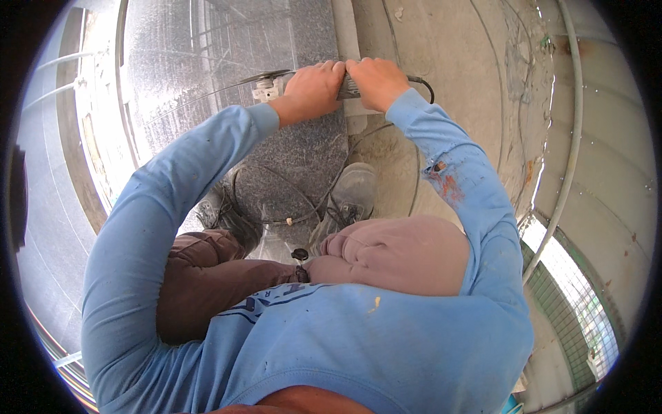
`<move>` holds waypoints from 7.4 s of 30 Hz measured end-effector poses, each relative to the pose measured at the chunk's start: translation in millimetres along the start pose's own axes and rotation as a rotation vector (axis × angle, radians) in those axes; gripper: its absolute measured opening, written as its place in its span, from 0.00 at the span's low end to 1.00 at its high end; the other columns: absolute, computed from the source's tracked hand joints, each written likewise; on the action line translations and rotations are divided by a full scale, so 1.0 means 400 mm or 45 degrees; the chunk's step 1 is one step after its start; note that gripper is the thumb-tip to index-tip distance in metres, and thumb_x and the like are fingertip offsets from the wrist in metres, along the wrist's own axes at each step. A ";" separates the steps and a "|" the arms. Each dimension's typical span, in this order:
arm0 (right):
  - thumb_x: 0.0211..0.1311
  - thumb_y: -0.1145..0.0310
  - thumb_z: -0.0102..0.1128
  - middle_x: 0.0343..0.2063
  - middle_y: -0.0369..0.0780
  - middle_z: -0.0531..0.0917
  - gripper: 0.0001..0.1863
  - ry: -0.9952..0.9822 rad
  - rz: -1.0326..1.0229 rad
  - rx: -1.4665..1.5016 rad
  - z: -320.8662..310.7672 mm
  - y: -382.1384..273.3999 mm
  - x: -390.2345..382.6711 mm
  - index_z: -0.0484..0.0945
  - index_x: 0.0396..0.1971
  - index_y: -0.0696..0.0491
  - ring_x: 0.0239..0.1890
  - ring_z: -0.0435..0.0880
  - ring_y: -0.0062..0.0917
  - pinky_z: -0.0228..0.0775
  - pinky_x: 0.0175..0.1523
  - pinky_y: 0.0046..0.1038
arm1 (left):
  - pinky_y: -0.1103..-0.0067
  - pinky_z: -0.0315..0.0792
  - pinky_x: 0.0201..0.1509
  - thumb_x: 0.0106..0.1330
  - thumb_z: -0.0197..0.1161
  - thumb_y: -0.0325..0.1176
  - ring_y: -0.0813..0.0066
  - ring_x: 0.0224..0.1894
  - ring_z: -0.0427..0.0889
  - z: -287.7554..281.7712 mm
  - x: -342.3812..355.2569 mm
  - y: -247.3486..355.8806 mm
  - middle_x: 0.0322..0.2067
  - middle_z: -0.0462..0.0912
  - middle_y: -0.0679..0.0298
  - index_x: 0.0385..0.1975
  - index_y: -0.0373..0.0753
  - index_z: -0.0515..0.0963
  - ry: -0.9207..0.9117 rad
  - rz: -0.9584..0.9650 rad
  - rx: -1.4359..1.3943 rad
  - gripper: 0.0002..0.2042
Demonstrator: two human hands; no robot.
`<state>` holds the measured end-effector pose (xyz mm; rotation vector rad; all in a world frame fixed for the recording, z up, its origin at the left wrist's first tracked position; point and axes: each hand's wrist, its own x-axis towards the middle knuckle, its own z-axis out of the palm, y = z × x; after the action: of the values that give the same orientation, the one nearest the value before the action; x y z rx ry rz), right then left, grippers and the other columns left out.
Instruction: The person uses an angle grinder to grind a dark stone slab on the floor. They hold the tool with both hands and move it along the surface, then briefly pause to adjust the camera before resuming grinding.
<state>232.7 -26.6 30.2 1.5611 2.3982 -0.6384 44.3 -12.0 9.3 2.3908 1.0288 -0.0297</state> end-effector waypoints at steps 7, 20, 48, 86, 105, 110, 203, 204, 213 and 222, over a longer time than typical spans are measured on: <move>0.53 0.79 0.65 0.38 0.50 0.85 0.17 0.003 0.015 -0.020 0.000 0.010 -0.007 0.74 0.44 0.56 0.43 0.87 0.48 0.80 0.45 0.45 | 0.61 0.78 0.52 0.55 0.74 0.34 0.51 0.50 0.82 -0.008 0.007 0.014 0.43 0.81 0.53 0.46 0.35 0.71 -0.032 0.011 -0.004 0.23; 0.56 0.77 0.65 0.39 0.48 0.86 0.18 0.001 -0.042 0.010 0.032 -0.030 0.042 0.73 0.46 0.55 0.45 0.87 0.46 0.81 0.46 0.45 | 0.61 0.77 0.55 0.54 0.76 0.36 0.51 0.52 0.82 -0.013 -0.031 -0.034 0.45 0.81 0.53 0.49 0.35 0.71 -0.079 -0.045 0.012 0.27; 0.54 0.78 0.65 0.39 0.49 0.86 0.18 0.008 -0.024 0.025 0.013 -0.003 0.009 0.74 0.45 0.55 0.44 0.87 0.47 0.80 0.46 0.45 | 0.62 0.78 0.54 0.55 0.75 0.36 0.52 0.51 0.82 -0.009 -0.005 -0.005 0.44 0.81 0.53 0.49 0.35 0.72 -0.065 -0.002 -0.006 0.25; 0.56 0.78 0.63 0.38 0.49 0.86 0.16 -0.010 -0.033 0.007 0.013 -0.017 0.018 0.73 0.45 0.55 0.44 0.87 0.47 0.80 0.44 0.46 | 0.61 0.78 0.52 0.53 0.75 0.35 0.52 0.50 0.83 -0.003 -0.018 -0.022 0.44 0.81 0.53 0.48 0.35 0.71 -0.040 0.013 -0.011 0.25; 0.49 0.79 0.67 0.38 0.50 0.84 0.22 -0.043 0.039 0.036 0.003 0.011 -0.013 0.72 0.45 0.55 0.44 0.84 0.50 0.77 0.47 0.48 | 0.62 0.79 0.52 0.53 0.74 0.31 0.50 0.49 0.83 -0.013 0.005 0.018 0.46 0.81 0.52 0.51 0.35 0.71 -0.070 0.012 -0.045 0.26; 0.49 0.79 0.67 0.38 0.49 0.84 0.21 -0.038 0.047 0.018 -0.002 0.011 -0.017 0.72 0.45 0.54 0.44 0.85 0.50 0.78 0.46 0.47 | 0.63 0.78 0.54 0.53 0.74 0.32 0.51 0.51 0.83 -0.013 0.008 0.023 0.46 0.81 0.53 0.51 0.35 0.71 -0.073 0.009 -0.030 0.26; 0.52 0.79 0.65 0.38 0.49 0.85 0.19 -0.045 0.025 0.029 -0.007 0.042 -0.029 0.73 0.46 0.54 0.44 0.86 0.48 0.79 0.45 0.47 | 0.63 0.79 0.53 0.55 0.73 0.32 0.53 0.51 0.83 -0.012 0.027 0.038 0.45 0.81 0.53 0.49 0.35 0.71 -0.042 0.049 -0.056 0.24; 0.52 0.80 0.64 0.37 0.48 0.85 0.19 -0.047 0.030 0.020 -0.012 0.044 -0.033 0.73 0.46 0.54 0.43 0.86 0.48 0.79 0.45 0.47 | 0.63 0.79 0.53 0.55 0.73 0.32 0.53 0.51 0.83 -0.016 0.029 0.045 0.45 0.81 0.52 0.49 0.35 0.71 -0.042 0.053 -0.073 0.24; 0.53 0.79 0.64 0.38 0.48 0.86 0.19 -0.042 0.023 0.032 -0.006 0.036 -0.023 0.74 0.46 0.53 0.44 0.86 0.48 0.79 0.45 0.46 | 0.63 0.78 0.55 0.54 0.74 0.33 0.53 0.52 0.83 -0.005 0.022 0.032 0.46 0.81 0.53 0.53 0.35 0.71 -0.040 0.024 -0.049 0.27; 0.54 0.79 0.64 0.39 0.48 0.86 0.17 -0.004 -0.027 0.057 0.032 0.021 0.011 0.74 0.44 0.55 0.45 0.86 0.48 0.79 0.45 0.47 | 0.62 0.78 0.54 0.54 0.73 0.32 0.52 0.52 0.82 -0.008 0.001 0.003 0.46 0.81 0.53 0.51 0.35 0.71 -0.084 -0.019 -0.035 0.25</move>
<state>237.6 -26.2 15.0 1.5526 2.4173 -0.7027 44.7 -10.9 12.6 2.3413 1.0106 -0.0982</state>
